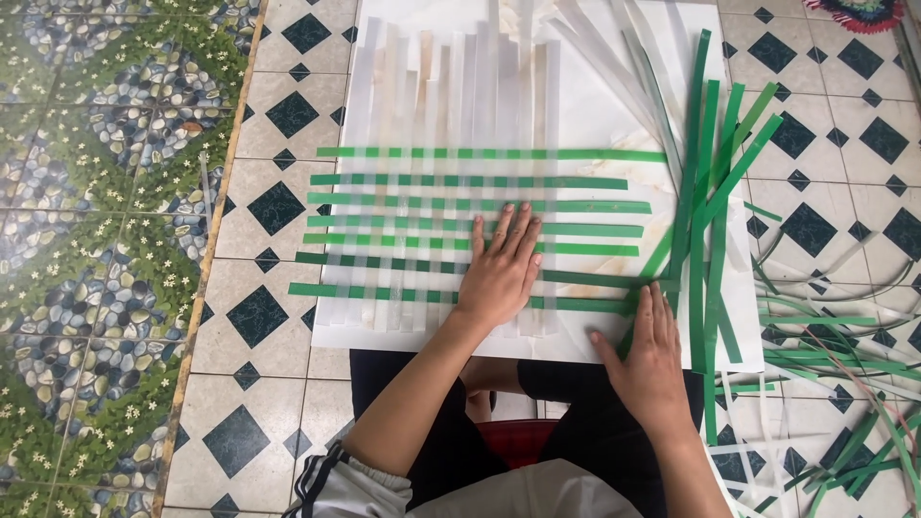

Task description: Weaving green and white plastic strips together on a flat surface to create a mat or pattern.

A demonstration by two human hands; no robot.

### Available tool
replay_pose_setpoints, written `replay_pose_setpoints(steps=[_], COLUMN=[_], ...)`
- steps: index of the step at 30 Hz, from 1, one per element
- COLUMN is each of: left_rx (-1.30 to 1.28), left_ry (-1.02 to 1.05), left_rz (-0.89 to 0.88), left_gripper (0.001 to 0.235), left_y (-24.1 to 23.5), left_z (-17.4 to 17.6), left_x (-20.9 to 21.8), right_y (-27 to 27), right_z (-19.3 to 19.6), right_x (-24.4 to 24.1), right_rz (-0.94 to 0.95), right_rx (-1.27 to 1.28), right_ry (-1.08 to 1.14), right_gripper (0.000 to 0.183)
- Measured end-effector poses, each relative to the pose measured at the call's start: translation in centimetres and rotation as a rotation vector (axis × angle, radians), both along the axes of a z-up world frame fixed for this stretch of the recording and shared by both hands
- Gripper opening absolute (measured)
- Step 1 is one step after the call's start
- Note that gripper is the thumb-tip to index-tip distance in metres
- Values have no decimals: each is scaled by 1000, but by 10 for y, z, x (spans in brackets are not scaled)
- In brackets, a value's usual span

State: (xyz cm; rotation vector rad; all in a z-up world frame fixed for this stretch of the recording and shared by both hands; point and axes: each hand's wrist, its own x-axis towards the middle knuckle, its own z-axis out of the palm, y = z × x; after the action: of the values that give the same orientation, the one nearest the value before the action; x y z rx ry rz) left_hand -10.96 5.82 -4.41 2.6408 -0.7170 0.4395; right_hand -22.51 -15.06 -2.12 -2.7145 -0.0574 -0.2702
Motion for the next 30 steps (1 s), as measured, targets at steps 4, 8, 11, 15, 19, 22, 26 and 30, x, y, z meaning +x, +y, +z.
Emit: replay_pose_setpoints(steps=[4, 8, 11, 15, 19, 22, 26, 30], left_rx=[-78, -133, -50, 35, 42, 49, 55, 33], left_ry=[56, 139, 151, 168, 200, 196, 189, 187], left_rz=[-42, -80, -80, -77, -97, -88, -68, -60], left_gripper=[49, 53, 61, 74, 76, 76, 74, 73], left_y=[2, 2, -1, -6, -7, -8, -10, -8], left_z=[4, 4, 10, 15, 20, 21, 17, 12], left_x=[1, 2, -1, -5, -5, -6, -5, -7], right_y=[-6, -6, -11, -21, -33, -66, -93, -72], right_z=[17, 44, 51, 64, 102, 97, 85, 109], right_x=[-2, -1, -1, -10, -10, 8, 33, 36], right_rz=[15, -167, -135, -78, -162, -193, -410, -452], right_rx=[84, 206, 165, 252, 339, 262, 89, 177], right_ry=[27, 211, 86, -185, -335, -429, 268, 585], right_gripper=[82, 96, 101, 79, 43, 18, 50, 59])
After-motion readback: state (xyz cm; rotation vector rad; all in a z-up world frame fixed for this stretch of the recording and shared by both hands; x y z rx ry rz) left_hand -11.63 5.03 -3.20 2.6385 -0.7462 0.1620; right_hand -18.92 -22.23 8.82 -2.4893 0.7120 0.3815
